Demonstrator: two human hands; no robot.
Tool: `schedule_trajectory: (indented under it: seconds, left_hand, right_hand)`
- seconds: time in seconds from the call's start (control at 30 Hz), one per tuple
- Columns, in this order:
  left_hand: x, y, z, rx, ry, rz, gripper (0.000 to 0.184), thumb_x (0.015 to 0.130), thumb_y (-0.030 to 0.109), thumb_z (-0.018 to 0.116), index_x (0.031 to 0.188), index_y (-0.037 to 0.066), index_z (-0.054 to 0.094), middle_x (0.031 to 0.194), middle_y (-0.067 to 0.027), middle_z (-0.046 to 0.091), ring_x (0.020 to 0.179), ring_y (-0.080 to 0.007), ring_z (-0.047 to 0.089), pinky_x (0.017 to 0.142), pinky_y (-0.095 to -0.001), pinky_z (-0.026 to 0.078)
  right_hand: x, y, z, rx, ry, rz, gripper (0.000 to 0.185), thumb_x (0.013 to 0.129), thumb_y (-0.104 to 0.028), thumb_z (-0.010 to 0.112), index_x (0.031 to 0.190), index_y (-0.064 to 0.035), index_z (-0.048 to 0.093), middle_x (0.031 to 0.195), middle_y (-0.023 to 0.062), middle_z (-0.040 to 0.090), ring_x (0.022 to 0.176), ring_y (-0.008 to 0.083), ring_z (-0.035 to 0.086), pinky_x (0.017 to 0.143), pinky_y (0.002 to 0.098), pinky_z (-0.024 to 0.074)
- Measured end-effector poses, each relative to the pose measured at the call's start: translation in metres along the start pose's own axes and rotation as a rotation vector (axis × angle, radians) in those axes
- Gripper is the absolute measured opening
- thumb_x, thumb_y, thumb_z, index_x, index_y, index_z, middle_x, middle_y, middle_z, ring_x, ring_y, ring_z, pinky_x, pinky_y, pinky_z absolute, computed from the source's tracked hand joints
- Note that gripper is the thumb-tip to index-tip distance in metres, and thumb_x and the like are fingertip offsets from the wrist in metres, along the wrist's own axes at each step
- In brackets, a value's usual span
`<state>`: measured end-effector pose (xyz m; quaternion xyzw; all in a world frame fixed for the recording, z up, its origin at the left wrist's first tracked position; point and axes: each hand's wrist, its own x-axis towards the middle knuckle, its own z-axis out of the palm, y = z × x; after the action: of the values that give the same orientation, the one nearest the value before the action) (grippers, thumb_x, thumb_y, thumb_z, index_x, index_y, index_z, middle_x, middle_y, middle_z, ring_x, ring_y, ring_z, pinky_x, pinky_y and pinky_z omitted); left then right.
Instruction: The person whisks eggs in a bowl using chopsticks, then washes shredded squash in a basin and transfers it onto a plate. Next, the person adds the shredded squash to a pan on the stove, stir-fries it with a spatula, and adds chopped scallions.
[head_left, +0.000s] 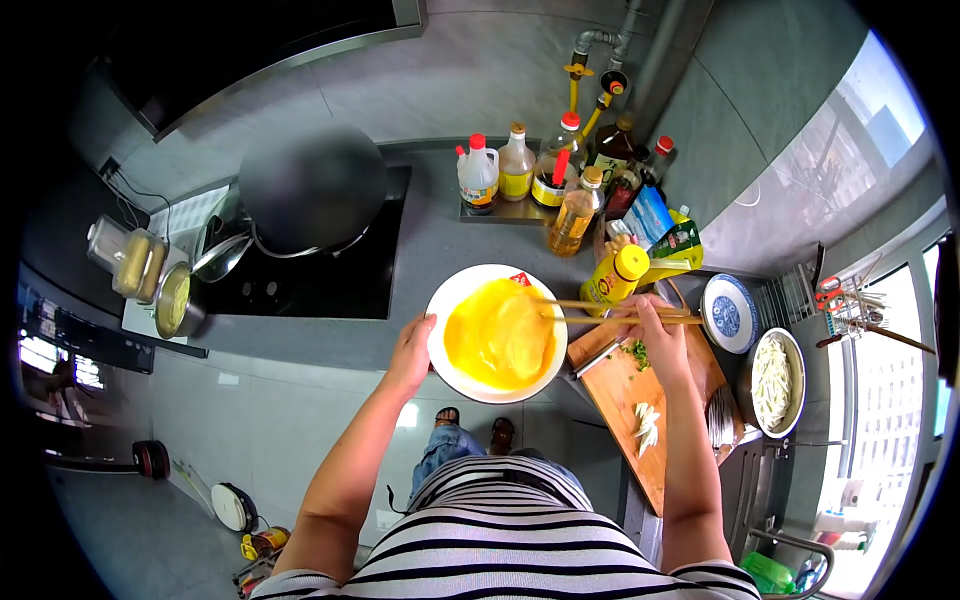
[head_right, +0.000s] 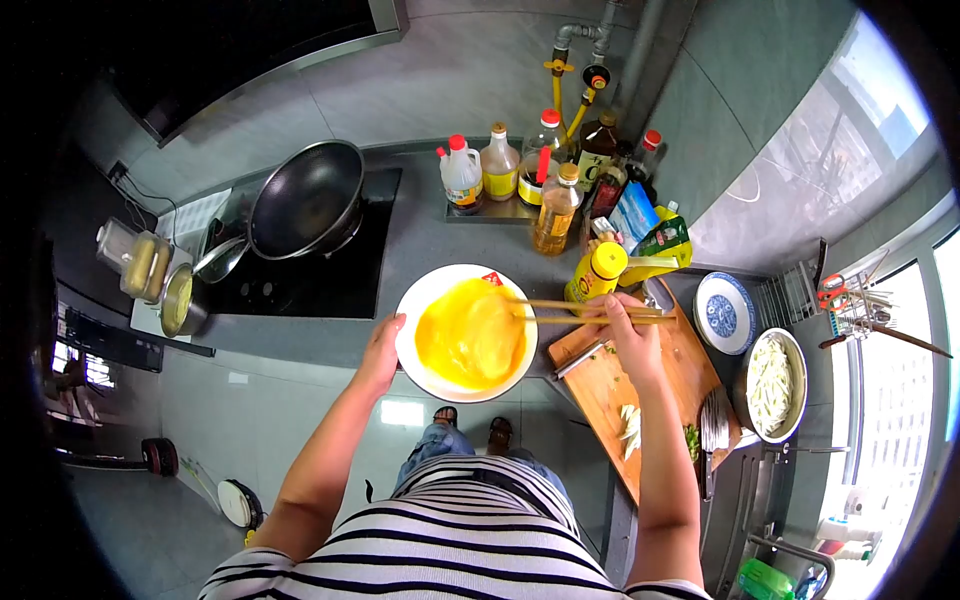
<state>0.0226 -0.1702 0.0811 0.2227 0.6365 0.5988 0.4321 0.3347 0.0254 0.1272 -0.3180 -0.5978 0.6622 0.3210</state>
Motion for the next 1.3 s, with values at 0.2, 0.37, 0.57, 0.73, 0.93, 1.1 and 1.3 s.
schedule_trajectory:
  seconds: [0.2,0.37,0.57,0.73,0.93,1.1,1.3]
  left_hand:
    - [0.001,-0.002,0.002,-0.024,0.040,-0.009,0.042,0.098,0.031,0.047,0.120,-0.003,0.059,0.103,-0.0098,0.067,0.092,-0.0152,0.062,0.081,-0.0280,0.048]
    - [-0.003,0.008,0.004,0.011,0.028,-0.021,0.041,0.098,0.031,0.048,0.118,-0.003,0.059,0.104,-0.0096,0.066,0.092,-0.0146,0.062,0.080,-0.0276,0.048]
    - [-0.009,0.019,0.013,0.028,0.060,-0.041,0.041,0.098,0.031,0.048,0.118,-0.003,0.060,0.103,-0.0087,0.066,0.092,-0.0146,0.061,0.082,-0.0268,0.047]
    - [-0.004,0.013,0.010,-0.024,0.001,-0.063,0.042,0.098,0.032,0.047,0.118,-0.003,0.059,0.105,-0.0093,0.066,0.094,-0.0153,0.061,0.084,-0.0274,0.047]
    - [-0.009,0.023,0.017,-0.016,0.016,-0.082,0.041,0.098,0.032,0.047,0.118,-0.002,0.059,0.104,-0.0089,0.066,0.093,-0.0150,0.061,0.083,-0.0272,0.047]
    - [0.003,0.001,0.007,-0.009,-0.016,-0.072,0.040,0.098,0.032,0.047,0.117,-0.001,0.060,0.102,-0.0082,0.066,0.091,-0.0141,0.061,0.081,-0.0267,0.047]
    - [-0.008,0.016,0.015,0.002,0.069,-0.043,0.041,0.098,0.033,0.048,0.118,-0.001,0.060,0.103,-0.0080,0.066,0.093,-0.0139,0.061,0.082,-0.0265,0.047]
  right_hand:
    - [-0.001,0.000,0.007,0.054,0.037,0.044,0.027,0.103,-0.021,0.046,0.104,0.0015,0.062,0.094,0.0126,0.067,0.074,0.0188,0.064,0.065,0.0308,0.0532]
    - [0.001,0.014,0.009,0.354,-0.036,0.005,0.028,0.103,-0.024,0.048,0.102,0.0007,0.062,0.094,0.0113,0.067,0.078,0.0177,0.065,0.068,0.0306,0.0542]
    - [0.000,0.022,0.029,0.344,-0.078,0.114,0.030,0.104,-0.025,0.046,0.104,-0.0008,0.063,0.096,0.0097,0.066,0.081,0.0168,0.064,0.075,0.0297,0.0548]
    - [-0.002,0.029,0.034,0.363,-0.232,0.218,0.031,0.104,-0.027,0.046,0.107,-0.0008,0.062,0.095,0.0094,0.066,0.081,0.0176,0.064,0.075,0.0315,0.0554]
    - [0.007,0.037,0.031,0.347,-0.121,0.129,0.030,0.104,-0.025,0.043,0.108,-0.0001,0.060,0.096,0.0103,0.066,0.078,0.0173,0.064,0.071,0.0313,0.0551]
    - [0.004,0.030,0.036,0.326,-0.051,0.188,0.032,0.104,-0.028,0.046,0.108,-0.0007,0.061,0.095,0.0091,0.066,0.079,0.0179,0.064,0.073,0.0308,0.0549]
    - [0.011,0.023,0.026,0.165,0.147,0.027,0.033,0.103,-0.028,0.049,0.105,0.0015,0.063,0.094,0.0107,0.066,0.082,0.0188,0.065,0.073,0.0311,0.0559]
